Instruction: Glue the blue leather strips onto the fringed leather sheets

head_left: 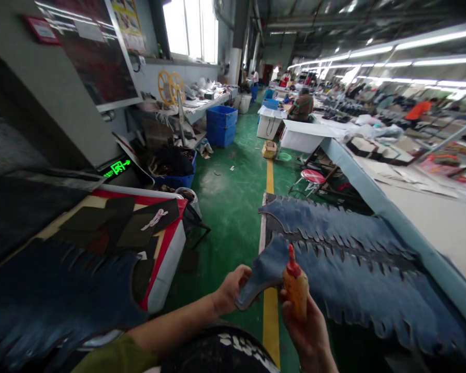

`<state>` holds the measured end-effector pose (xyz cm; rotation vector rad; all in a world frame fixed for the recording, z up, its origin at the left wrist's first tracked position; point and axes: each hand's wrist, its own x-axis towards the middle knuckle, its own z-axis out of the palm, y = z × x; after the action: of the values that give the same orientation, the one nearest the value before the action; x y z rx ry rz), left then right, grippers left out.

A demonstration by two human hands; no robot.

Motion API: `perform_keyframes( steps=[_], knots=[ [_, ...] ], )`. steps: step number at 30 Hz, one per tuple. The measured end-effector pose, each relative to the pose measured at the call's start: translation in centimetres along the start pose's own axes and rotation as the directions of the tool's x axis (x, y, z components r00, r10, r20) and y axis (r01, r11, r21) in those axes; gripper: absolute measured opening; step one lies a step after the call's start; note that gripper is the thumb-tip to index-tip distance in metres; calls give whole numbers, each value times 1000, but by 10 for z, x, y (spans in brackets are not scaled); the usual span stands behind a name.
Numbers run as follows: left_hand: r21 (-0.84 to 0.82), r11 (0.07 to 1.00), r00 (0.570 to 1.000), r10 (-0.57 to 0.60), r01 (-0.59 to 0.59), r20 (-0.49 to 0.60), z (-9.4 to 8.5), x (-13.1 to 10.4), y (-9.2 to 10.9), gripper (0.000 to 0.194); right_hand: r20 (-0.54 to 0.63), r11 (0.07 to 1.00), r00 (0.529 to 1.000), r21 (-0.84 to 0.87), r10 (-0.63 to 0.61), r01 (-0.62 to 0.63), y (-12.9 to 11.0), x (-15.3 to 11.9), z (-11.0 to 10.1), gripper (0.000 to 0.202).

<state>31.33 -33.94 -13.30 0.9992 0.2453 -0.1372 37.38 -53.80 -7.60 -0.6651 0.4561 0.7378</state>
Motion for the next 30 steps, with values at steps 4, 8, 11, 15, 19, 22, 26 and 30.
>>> perform_keyframes(
  steps=[4,8,11,15,19,22,26,30],
  knots=[
    [268,901,928,368,-342,-53,-9,-2,8,55,12,999,1000,16,29,-29,10,0,-6,46],
    [508,648,790,604,-567,111,-15,-7,29,24,32,995,995,-24,99,-99,20,-10,-4,48],
    [454,722,805,594,-523,-17,-10,-9,47,24,12,987,991,-89,134,-132,25,-19,-7,41],
    [34,978,968,206,-204,-144,0,-13,65,30,-69,978,995,-191,74,-86,25,-32,-14,34],
    [-127,989,995,-84,78,-45,10,-25,71,40,-160,925,969,-361,-190,122,19,-44,-15,33],
    [-45,989,990,-140,139,-22,14,-34,68,40,-143,813,888,-485,-436,321,13,-53,-15,38],
    [-13,984,984,-175,175,-21,18,-40,60,44,-108,555,729,-725,-676,408,6,-70,-21,43],
    [-69,973,975,-221,221,5,22,-42,53,45,170,166,575,-859,-800,485,6,-86,-27,31]
  ],
)
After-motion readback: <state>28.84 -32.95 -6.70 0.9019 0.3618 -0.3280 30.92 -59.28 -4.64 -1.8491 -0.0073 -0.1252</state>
